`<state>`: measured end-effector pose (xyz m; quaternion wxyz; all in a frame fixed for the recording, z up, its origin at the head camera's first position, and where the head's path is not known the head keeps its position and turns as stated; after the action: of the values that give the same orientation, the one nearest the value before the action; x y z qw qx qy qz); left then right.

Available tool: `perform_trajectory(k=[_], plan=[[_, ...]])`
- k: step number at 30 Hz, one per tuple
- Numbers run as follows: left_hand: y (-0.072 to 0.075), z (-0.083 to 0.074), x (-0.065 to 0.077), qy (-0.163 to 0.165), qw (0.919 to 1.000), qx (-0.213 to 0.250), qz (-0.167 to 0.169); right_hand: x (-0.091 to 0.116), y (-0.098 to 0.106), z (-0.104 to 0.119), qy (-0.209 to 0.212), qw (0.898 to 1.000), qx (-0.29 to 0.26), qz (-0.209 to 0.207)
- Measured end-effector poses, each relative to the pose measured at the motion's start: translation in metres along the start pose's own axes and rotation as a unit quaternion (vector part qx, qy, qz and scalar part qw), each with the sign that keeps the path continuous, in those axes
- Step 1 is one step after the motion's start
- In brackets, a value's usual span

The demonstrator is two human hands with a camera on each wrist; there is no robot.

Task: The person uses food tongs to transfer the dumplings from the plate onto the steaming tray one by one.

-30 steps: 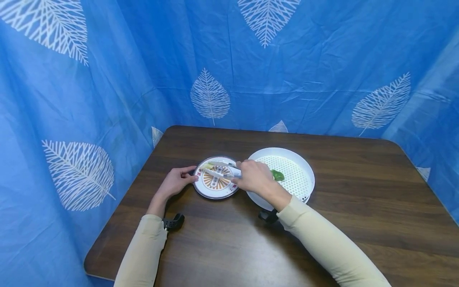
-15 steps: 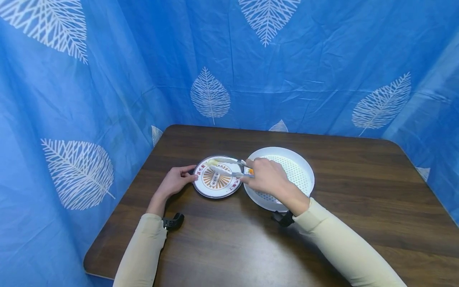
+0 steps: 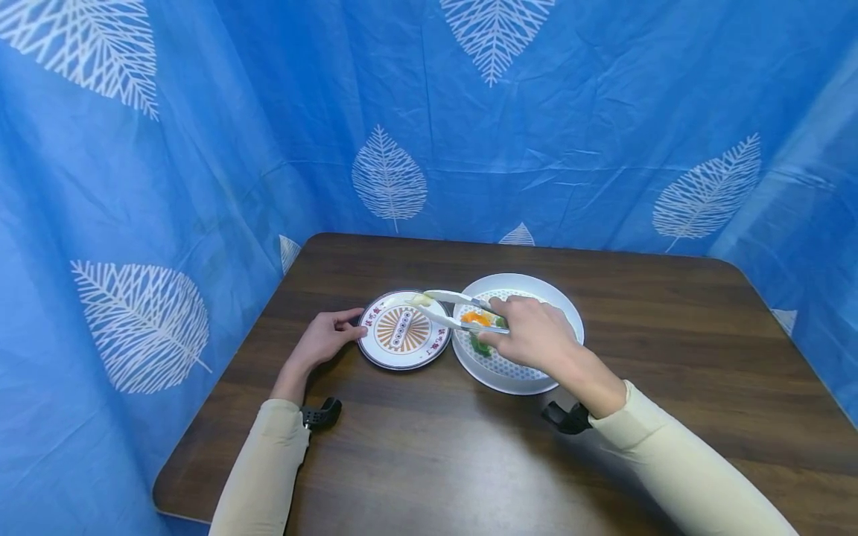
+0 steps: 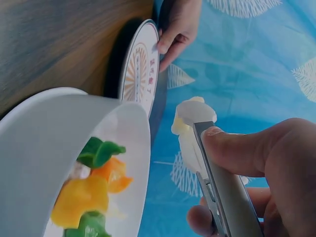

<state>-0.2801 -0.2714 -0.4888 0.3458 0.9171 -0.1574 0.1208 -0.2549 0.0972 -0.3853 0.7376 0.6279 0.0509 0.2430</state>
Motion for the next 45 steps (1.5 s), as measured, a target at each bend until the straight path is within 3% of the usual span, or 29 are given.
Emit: perform_trajectory(k=[7, 26, 45], plan=[[0.0, 0.001, 0.0, 0.012, 0.9999, 0.003, -0.001, 0.015, 0.003, -0.016, -0.002, 1.0, 0.016, -0.021], [0.0, 0.003, 0.002, 0.003, 1.0, -0.003, 0.0, 0.038, 0.002, -0.06, -0.038, 0.999, -0.013, 0.003], [0.001, 0.001, 0.0, -0.005, 0.9999, -0.009, -0.001, 0.053, 0.0, -0.106, -0.105, 0.993, -0.044, 0.022]])
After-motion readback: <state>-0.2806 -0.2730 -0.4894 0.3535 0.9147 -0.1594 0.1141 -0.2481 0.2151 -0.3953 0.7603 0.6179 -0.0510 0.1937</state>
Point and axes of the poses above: each hand's wrist, its own x-axis away from the middle knuckle, its own y-axis out of the back of the hand, z = x × y, the point moved 2 cm from there along -x, towards the middle knuckle, and after that the axes turned 15 degrees about z, right-handed, at the moved point
